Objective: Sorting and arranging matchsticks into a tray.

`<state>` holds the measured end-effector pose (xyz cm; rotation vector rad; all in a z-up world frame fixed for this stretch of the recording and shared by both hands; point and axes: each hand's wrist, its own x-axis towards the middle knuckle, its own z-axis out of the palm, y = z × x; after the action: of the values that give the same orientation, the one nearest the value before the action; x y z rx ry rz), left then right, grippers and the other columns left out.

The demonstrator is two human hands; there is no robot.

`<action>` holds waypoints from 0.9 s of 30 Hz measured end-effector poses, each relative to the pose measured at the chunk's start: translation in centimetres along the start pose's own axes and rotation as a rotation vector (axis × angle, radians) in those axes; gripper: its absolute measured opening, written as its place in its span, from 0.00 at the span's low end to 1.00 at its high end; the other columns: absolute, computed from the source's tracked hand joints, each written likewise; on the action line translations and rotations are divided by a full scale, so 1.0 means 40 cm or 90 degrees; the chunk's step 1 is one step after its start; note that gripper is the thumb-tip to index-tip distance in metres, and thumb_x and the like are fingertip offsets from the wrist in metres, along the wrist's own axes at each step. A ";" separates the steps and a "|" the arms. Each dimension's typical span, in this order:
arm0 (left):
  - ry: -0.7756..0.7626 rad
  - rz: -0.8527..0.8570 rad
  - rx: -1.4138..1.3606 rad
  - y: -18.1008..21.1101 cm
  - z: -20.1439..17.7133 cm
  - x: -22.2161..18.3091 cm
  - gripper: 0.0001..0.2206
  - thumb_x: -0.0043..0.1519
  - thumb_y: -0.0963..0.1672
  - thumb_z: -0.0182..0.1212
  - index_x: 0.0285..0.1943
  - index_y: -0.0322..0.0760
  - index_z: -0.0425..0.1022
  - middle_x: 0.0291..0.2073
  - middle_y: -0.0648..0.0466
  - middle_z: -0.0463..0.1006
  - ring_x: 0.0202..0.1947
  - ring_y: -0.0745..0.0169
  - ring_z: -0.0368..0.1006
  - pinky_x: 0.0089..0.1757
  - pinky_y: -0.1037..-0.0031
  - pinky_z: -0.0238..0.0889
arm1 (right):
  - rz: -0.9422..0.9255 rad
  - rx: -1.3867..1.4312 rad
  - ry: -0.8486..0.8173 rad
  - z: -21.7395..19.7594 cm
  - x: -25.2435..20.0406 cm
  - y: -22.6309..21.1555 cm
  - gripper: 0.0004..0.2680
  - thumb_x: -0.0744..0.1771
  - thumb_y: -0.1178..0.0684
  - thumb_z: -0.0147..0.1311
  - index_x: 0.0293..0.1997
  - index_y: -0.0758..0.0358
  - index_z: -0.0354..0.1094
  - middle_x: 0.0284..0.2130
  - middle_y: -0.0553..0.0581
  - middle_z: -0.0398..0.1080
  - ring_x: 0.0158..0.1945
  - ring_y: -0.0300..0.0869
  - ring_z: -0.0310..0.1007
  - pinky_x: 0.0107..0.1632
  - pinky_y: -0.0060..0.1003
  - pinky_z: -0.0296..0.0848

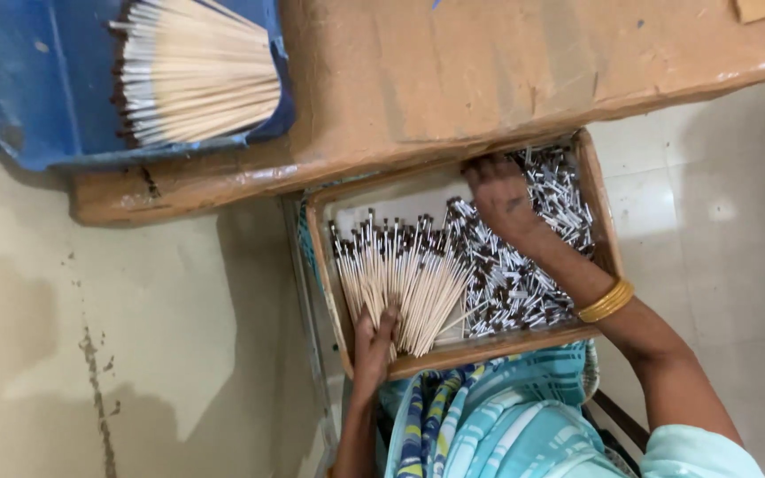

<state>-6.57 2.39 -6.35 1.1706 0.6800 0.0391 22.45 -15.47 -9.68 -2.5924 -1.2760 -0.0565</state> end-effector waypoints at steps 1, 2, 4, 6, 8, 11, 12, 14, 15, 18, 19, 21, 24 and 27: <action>-0.011 0.032 0.051 -0.012 -0.003 -0.002 0.14 0.67 0.47 0.55 0.56 0.35 0.73 0.33 0.59 0.77 0.31 0.74 0.69 0.33 0.79 0.62 | -0.007 -0.080 0.031 0.000 0.009 0.022 0.14 0.59 0.61 0.56 0.49 0.66 0.72 0.42 0.66 0.74 0.45 0.56 0.74 0.40 0.49 0.75; -0.022 0.065 0.103 -0.023 -0.005 -0.005 0.14 0.67 0.47 0.54 0.56 0.34 0.73 0.38 0.60 0.81 0.37 0.74 0.75 0.38 0.77 0.69 | -0.014 -0.161 0.062 -0.003 0.018 0.044 0.10 0.58 0.59 0.57 0.40 0.63 0.72 0.42 0.65 0.74 0.46 0.57 0.74 0.37 0.50 0.74; -0.010 0.064 0.103 -0.055 -0.022 0.000 0.14 0.68 0.47 0.54 0.53 0.32 0.74 0.34 0.58 0.79 0.33 0.71 0.72 0.36 0.74 0.67 | -0.054 -0.198 0.027 0.009 0.014 0.033 0.12 0.58 0.59 0.56 0.43 0.66 0.72 0.42 0.66 0.74 0.43 0.55 0.73 0.37 0.47 0.74; 0.009 0.064 0.104 -0.053 -0.026 0.006 0.13 0.68 0.47 0.55 0.50 0.31 0.76 0.30 0.56 0.77 0.29 0.68 0.69 0.34 0.72 0.65 | -0.097 -0.233 -0.008 0.004 0.019 0.021 0.14 0.58 0.60 0.55 0.46 0.69 0.72 0.41 0.68 0.74 0.41 0.52 0.73 0.37 0.44 0.75; 0.026 0.029 0.144 -0.019 -0.029 0.003 0.14 0.69 0.48 0.55 0.41 0.30 0.75 0.26 0.55 0.79 0.28 0.68 0.73 0.34 0.74 0.67 | -0.097 -0.102 -0.025 -0.016 0.013 -0.004 0.11 0.58 0.62 0.54 0.42 0.64 0.72 0.38 0.62 0.74 0.45 0.53 0.74 0.47 0.47 0.76; 0.024 0.075 0.071 -0.009 -0.040 0.018 0.15 0.70 0.49 0.55 0.38 0.32 0.74 0.24 0.55 0.75 0.24 0.71 0.66 0.28 0.73 0.60 | -0.061 -0.021 -0.005 -0.091 0.010 -0.032 0.12 0.58 0.64 0.52 0.44 0.64 0.71 0.39 0.62 0.74 0.47 0.51 0.74 0.46 0.45 0.76; 0.023 0.082 0.074 -0.029 -0.050 0.041 0.15 0.70 0.49 0.55 0.38 0.32 0.74 0.24 0.55 0.75 0.24 0.71 0.66 0.28 0.73 0.60 | -0.062 -0.022 0.002 -0.100 0.012 -0.028 0.12 0.58 0.64 0.52 0.44 0.64 0.71 0.39 0.62 0.74 0.47 0.51 0.74 0.46 0.45 0.76; -0.018 0.053 -0.001 -0.073 -0.077 0.063 0.16 0.72 0.46 0.60 0.34 0.30 0.75 0.19 0.56 0.67 0.18 0.74 0.56 0.23 0.75 0.49 | -0.070 0.019 0.092 -0.112 -0.005 -0.032 0.12 0.58 0.64 0.53 0.44 0.63 0.71 0.40 0.61 0.74 0.47 0.51 0.75 0.48 0.46 0.76; -0.021 0.056 0.002 -0.032 -0.039 0.064 0.16 0.72 0.46 0.60 0.34 0.30 0.75 0.19 0.56 0.67 0.18 0.74 0.56 0.23 0.75 0.49 | -0.068 0.019 0.096 -0.136 -0.009 -0.038 0.12 0.58 0.64 0.53 0.44 0.63 0.71 0.40 0.61 0.74 0.47 0.51 0.75 0.48 0.46 0.76; -0.091 0.043 -0.095 0.074 0.071 0.068 0.11 0.70 0.44 0.64 0.37 0.30 0.74 0.24 0.53 0.75 0.18 0.73 0.59 0.22 0.75 0.51 | -0.037 0.027 0.142 -0.183 -0.025 -0.037 0.14 0.58 0.65 0.54 0.45 0.62 0.72 0.38 0.60 0.73 0.44 0.52 0.75 0.42 0.47 0.76; -0.075 0.003 -0.108 0.096 0.102 0.063 0.07 0.65 0.43 0.64 0.45 0.34 0.76 0.23 0.54 0.75 0.16 0.75 0.59 0.21 0.78 0.50 | 0.001 0.027 0.132 -0.179 -0.034 -0.028 0.14 0.58 0.66 0.54 0.46 0.62 0.72 0.37 0.59 0.73 0.44 0.52 0.75 0.40 0.46 0.77; -0.059 -0.035 -0.121 0.106 0.141 0.068 0.12 0.61 0.42 0.65 0.53 0.37 0.78 0.21 0.56 0.75 0.14 0.76 0.58 0.19 0.80 0.48 | 0.038 0.027 0.122 -0.177 -0.051 -0.013 0.15 0.59 0.67 0.54 0.47 0.62 0.72 0.37 0.59 0.73 0.43 0.52 0.75 0.38 0.44 0.77; -0.119 -0.020 -0.178 0.079 0.168 0.092 0.15 0.63 0.42 0.65 0.58 0.32 0.74 0.23 0.54 0.76 0.14 0.76 0.59 0.18 0.82 0.49 | 0.075 0.029 0.099 -0.180 -0.075 -0.003 0.13 0.58 0.63 0.57 0.45 0.59 0.72 0.38 0.57 0.74 0.43 0.50 0.76 0.39 0.42 0.77; -0.141 -0.020 -0.166 0.082 0.201 0.099 0.14 0.64 0.42 0.64 0.57 0.32 0.74 0.23 0.53 0.77 0.14 0.76 0.60 0.18 0.83 0.48 | 0.166 0.520 0.125 -0.178 -0.092 -0.016 0.06 0.66 0.58 0.59 0.46 0.61 0.74 0.40 0.55 0.77 0.39 0.42 0.79 0.38 0.37 0.78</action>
<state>1.72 -1.48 -3.69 0.8977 0.4807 -0.0271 20.22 -19.64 -3.20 -1.9492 -0.6741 0.2090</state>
